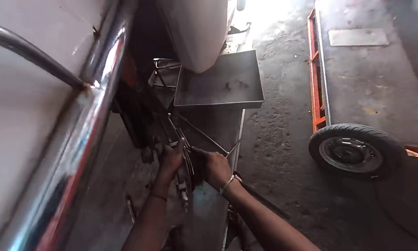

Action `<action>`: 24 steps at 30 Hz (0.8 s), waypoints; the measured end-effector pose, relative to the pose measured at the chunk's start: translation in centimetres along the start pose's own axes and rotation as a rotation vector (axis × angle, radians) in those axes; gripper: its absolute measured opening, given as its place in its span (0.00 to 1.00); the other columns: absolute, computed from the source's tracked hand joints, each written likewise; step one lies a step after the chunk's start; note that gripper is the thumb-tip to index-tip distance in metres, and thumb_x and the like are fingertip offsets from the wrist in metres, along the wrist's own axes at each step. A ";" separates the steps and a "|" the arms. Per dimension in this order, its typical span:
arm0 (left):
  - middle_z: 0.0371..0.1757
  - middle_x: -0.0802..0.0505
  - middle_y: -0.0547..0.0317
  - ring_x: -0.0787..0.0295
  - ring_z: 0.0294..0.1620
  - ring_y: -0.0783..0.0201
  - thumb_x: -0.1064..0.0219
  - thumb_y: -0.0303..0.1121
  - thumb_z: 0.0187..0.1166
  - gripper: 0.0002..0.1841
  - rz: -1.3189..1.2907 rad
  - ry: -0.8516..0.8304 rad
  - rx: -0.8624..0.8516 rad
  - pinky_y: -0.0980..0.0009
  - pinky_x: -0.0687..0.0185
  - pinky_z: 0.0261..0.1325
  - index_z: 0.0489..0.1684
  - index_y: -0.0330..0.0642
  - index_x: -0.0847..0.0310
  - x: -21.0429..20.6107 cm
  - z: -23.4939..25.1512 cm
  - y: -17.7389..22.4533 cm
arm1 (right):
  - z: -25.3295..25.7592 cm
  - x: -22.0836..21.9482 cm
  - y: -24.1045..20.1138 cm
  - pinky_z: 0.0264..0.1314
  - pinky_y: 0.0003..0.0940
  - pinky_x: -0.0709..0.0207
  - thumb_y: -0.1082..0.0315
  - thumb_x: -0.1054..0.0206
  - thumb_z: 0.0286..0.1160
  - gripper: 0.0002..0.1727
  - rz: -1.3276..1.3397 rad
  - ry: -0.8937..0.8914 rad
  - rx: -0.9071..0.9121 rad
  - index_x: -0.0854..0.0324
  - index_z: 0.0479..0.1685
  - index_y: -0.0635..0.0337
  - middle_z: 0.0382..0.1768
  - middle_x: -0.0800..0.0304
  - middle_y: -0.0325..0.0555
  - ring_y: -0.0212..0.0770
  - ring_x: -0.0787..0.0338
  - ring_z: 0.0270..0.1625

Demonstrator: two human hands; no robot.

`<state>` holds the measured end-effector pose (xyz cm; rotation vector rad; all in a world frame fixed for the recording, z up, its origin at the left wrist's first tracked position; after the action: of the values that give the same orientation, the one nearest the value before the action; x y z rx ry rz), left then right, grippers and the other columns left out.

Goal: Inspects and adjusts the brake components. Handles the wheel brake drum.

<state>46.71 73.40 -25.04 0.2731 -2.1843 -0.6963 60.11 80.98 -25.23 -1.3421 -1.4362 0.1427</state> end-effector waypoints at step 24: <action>0.63 0.17 0.25 0.19 0.65 0.32 0.44 0.60 0.87 0.39 0.033 0.020 0.026 0.34 0.28 0.66 0.74 0.25 0.33 0.2 1.6 1.3 | -0.8 0.7 -1.5 0.50 0.64 0.19 0.61 0.37 0.85 0.24 -0.030 -0.003 -0.028 0.21 0.80 0.40 0.49 0.06 0.57 0.62 0.07 0.53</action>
<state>45.39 74.97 -25.02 0.2552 -2.1755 -0.6446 59.95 80.51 -23.43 -1.3433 -1.4646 0.1055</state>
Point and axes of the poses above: each hand's wrist, its own z-axis towards the middle knuckle, its own x-axis out of the back of the hand, y = z × x, the point moved 7 cm from there along z, towards the middle knuckle
